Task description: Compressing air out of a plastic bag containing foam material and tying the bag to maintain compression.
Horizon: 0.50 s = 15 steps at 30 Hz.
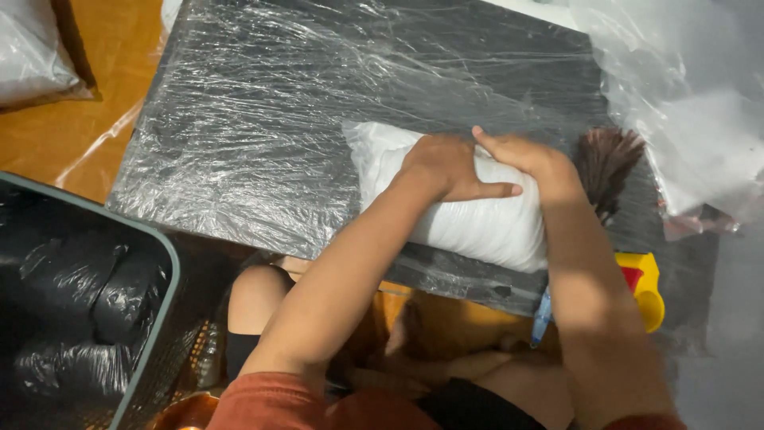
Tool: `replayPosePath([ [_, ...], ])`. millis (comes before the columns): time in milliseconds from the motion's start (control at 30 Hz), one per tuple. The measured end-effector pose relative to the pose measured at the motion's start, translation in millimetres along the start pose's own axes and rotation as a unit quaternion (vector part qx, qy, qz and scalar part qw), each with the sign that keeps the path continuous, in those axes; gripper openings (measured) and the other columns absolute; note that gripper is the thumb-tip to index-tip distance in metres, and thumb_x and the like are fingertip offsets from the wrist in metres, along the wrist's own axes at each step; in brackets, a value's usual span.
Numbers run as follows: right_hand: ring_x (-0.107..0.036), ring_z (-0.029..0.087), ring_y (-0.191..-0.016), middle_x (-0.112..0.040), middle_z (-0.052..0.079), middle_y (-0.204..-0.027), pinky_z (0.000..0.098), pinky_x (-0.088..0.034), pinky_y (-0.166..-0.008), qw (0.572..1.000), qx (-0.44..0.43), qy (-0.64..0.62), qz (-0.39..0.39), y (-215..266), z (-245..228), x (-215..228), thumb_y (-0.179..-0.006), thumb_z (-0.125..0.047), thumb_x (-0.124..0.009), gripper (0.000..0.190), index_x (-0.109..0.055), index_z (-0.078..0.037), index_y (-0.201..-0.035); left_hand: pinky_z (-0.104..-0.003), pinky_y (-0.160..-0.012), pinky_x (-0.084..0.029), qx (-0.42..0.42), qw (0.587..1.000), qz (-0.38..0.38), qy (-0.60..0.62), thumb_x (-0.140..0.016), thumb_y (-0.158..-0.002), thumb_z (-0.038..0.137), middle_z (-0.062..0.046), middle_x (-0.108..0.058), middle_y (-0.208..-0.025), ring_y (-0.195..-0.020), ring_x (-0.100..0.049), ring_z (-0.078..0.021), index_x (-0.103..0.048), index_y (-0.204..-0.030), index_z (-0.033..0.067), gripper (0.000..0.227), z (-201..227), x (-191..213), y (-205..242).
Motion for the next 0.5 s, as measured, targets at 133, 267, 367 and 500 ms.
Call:
replayPosePath([
  [133, -0.045, 0.036, -0.143, -0.058, 0.015, -0.147, 0.053, -0.028, -0.122, 0.998, 0.0, 0.001, 0.066, 3, 16, -7, -0.095, -0.088, -0.003, 0.107, -0.066, -0.014, -0.139, -0.045, -0.105, -0.046, -0.02, 0.998, 0.053, -0.035, -0.032, -0.073, 0.094, -0.017, -0.066, -0.133, -0.131, -0.059, -0.0318, -0.064, -0.132, 0.0054, 0.112, 2, -12, 10],
  [267, -0.05, 0.032, -0.138, -0.065, 0.009, -0.137, 0.0509, -0.034, -0.117, 0.986, 0.026, -0.034, 0.162, 44, 4, -11, -0.1, -0.084, -0.008, 0.096, -0.071, -0.019, -0.131, -0.047, -0.103, -0.044, -0.049, 0.991, 0.101, -0.066, -0.037, -0.073, 0.094, -0.017, -0.064, -0.132, -0.128, -0.057, -0.0334, -0.063, -0.131, 0.0038, 0.11, 9, -19, 32],
  [367, -0.054, 0.035, -0.133, -0.067, 0.014, -0.132, 0.053, -0.037, -0.114, 0.976, 0.059, -0.064, 0.201, 94, -18, -16, -0.103, -0.076, -0.012, 0.09, -0.071, -0.014, -0.129, -0.047, -0.104, -0.041, -0.062, 0.986, 0.125, -0.087, -0.037, -0.075, 0.094, -0.017, -0.063, -0.13, -0.125, -0.057, -0.034, -0.063, -0.131, 0.0029, 0.11, 14, -29, 51],
  [500, -0.061, 0.043, -0.12, -0.071, 0.025, -0.116, 0.055, -0.043, -0.106, 0.963, 0.125, -0.03, 0.236, 129, -33, -19, -0.11, -0.063, -0.02, 0.08, -0.073, -0.003, -0.113, -0.048, -0.105, -0.037, -0.075, 0.978, 0.159, -0.116, -0.037, -0.075, 0.094, -0.016, -0.062, -0.127, -0.124, -0.055, -0.0334, -0.061, -0.131, 0.0028, 0.11, 16, -45, 65],
])
Point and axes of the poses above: each hand's wrist, its own y-axis away from the middle knuckle, its own x-axis out of the back of the hand, z = x × y, the point moved 7 cm from there along -y, towards the middle knuckle
